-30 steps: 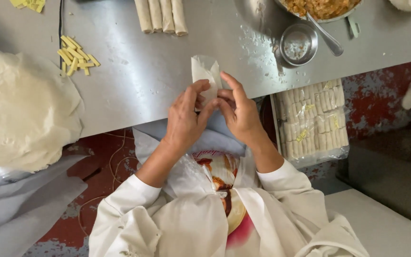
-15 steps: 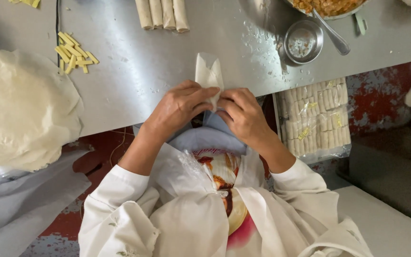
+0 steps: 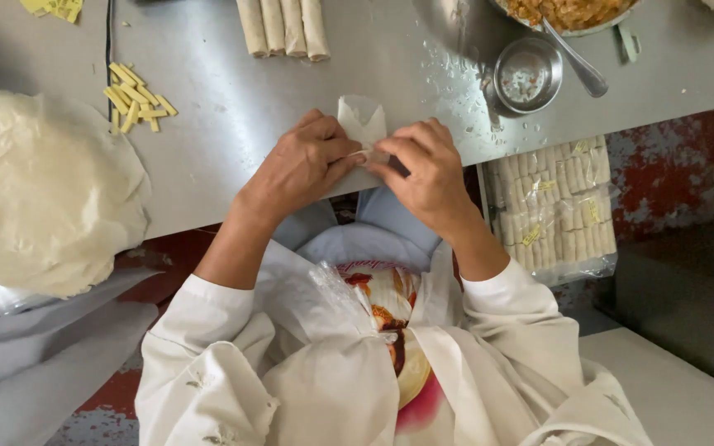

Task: The person packages several food rolls into a plastic bag, places them in a tray, and then places filling onto individual wrappers to roll and prepare more food items on a stainless steel table.

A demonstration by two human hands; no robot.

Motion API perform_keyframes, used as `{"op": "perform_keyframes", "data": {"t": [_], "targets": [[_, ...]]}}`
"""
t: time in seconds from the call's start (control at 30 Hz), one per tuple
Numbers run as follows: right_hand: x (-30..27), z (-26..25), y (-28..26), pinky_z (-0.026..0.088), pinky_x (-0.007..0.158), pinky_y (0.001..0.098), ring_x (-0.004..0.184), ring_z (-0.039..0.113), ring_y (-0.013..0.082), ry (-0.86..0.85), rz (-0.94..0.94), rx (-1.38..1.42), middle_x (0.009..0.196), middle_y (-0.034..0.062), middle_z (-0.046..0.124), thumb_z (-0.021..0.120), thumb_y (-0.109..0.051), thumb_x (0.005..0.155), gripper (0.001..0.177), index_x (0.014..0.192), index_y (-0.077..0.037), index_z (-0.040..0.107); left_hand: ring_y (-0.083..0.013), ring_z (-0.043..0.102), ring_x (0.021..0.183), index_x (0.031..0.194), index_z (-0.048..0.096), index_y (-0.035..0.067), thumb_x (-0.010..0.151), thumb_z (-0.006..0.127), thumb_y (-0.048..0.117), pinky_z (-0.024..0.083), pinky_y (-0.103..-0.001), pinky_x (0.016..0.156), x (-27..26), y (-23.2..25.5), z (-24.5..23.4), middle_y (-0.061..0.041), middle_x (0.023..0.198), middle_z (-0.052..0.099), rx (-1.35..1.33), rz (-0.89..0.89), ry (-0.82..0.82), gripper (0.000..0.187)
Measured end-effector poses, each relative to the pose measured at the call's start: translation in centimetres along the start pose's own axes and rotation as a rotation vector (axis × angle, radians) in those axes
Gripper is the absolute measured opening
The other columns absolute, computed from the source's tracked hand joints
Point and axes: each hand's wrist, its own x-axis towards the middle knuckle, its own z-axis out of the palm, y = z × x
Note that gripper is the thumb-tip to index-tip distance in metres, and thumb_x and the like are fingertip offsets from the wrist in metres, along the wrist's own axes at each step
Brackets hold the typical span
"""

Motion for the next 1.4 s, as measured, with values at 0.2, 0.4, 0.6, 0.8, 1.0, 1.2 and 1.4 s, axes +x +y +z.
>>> {"op": "perform_keyframes", "data": {"t": [0.2,0.4,0.6,0.8,1.0,1.2,1.4], "targets": [[1.8,-0.6,0.3,0.052,0.076,0.0441,0.082,0.066,0.0350,-0.214,0.060,0.138,0.088,0.0113,0.064,0.081,-0.008,0.100,0.008,0.105,-0.003,0.077,-0.0232,0.065,0.087,0.120,0.078,0.012,0.104,0.078,0.024,0.062,-0.035,0.087,-0.1,0.0,1.0,-0.009,0.105,0.064,0.199,0.091,0.086,0.020],[1.9,-0.2,0.7,0.052,0.082,0.0437,0.088,0.064,0.0295,-0.140,-0.068,0.038,0.091,0.0051,0.066,0.085,-0.019,0.099,0.011,0.105,-0.011,0.080,-0.0266,0.073,0.089,0.109,0.080,0.014,0.101,0.074,0.022,0.063,-0.036,0.087,-0.4,-0.5,3.1,-0.009,0.096,0.072,0.320,0.036,-0.024,0.012],[1.8,1.7,3.1,0.055,0.086,0.0428,0.092,0.062,0.0310,-0.076,-0.086,0.037,0.094,0.0053,0.065,0.072,-0.024,0.110,0.017,0.106,-0.010,0.081,-0.0407,0.068,0.128,0.141,0.067,-0.004,0.106,0.054,0.006,0.054,-0.047,0.110,-1.9,1.5,3.2,-0.027,0.133,0.071,0.551,0.011,-0.006,0.038],[1.8,0.7,1.6,0.052,0.086,0.0434,0.097,0.060,0.0292,-0.104,-0.113,-0.027,0.101,0.0068,0.064,0.077,-0.023,0.105,0.017,0.114,-0.009,0.078,-0.0282,0.067,0.103,0.130,0.074,0.012,0.100,0.054,0.000,0.059,-0.039,0.087,-1.4,-0.6,2.5,-0.010,0.114,0.066,0.566,0.010,0.128,0.038],[2.8,0.9,2.6,0.053,0.089,0.0396,0.094,0.063,0.0278,-0.026,-0.084,-0.003,0.099,0.0063,0.070,0.071,-0.014,0.110,0.009,0.112,-0.008,0.077,-0.0245,0.066,0.095,0.112,0.075,0.016,0.100,0.066,0.011,0.054,-0.035,0.076,0.6,-1.2,1.1,-0.005,0.106,0.069,0.561,0.015,0.182,0.016],[3.2,1.2,3.2,0.052,0.096,0.0460,0.107,0.058,0.0317,-0.095,-0.074,-0.022,0.116,0.0108,0.067,0.073,-0.018,0.107,0.022,0.126,-0.006,0.077,-0.0282,0.069,0.108,0.118,0.077,0.011,0.102,0.067,0.008,0.056,-0.037,0.087,1.4,-1.1,1.1,-0.010,0.117,0.074,0.560,0.019,0.161,0.019],[4.3,-0.3,2.4,0.055,0.088,0.0313,0.093,0.068,0.0179,-0.213,0.340,0.339,0.110,0.0112,0.072,0.065,-0.017,0.112,0.026,0.134,-0.005,0.071,-0.0375,0.068,0.124,0.148,0.059,0.010,0.102,0.080,0.011,0.058,-0.047,0.102,1.9,-1.6,-0.8,-0.019,0.139,0.064,-0.038,-0.181,0.023,0.050]]}}
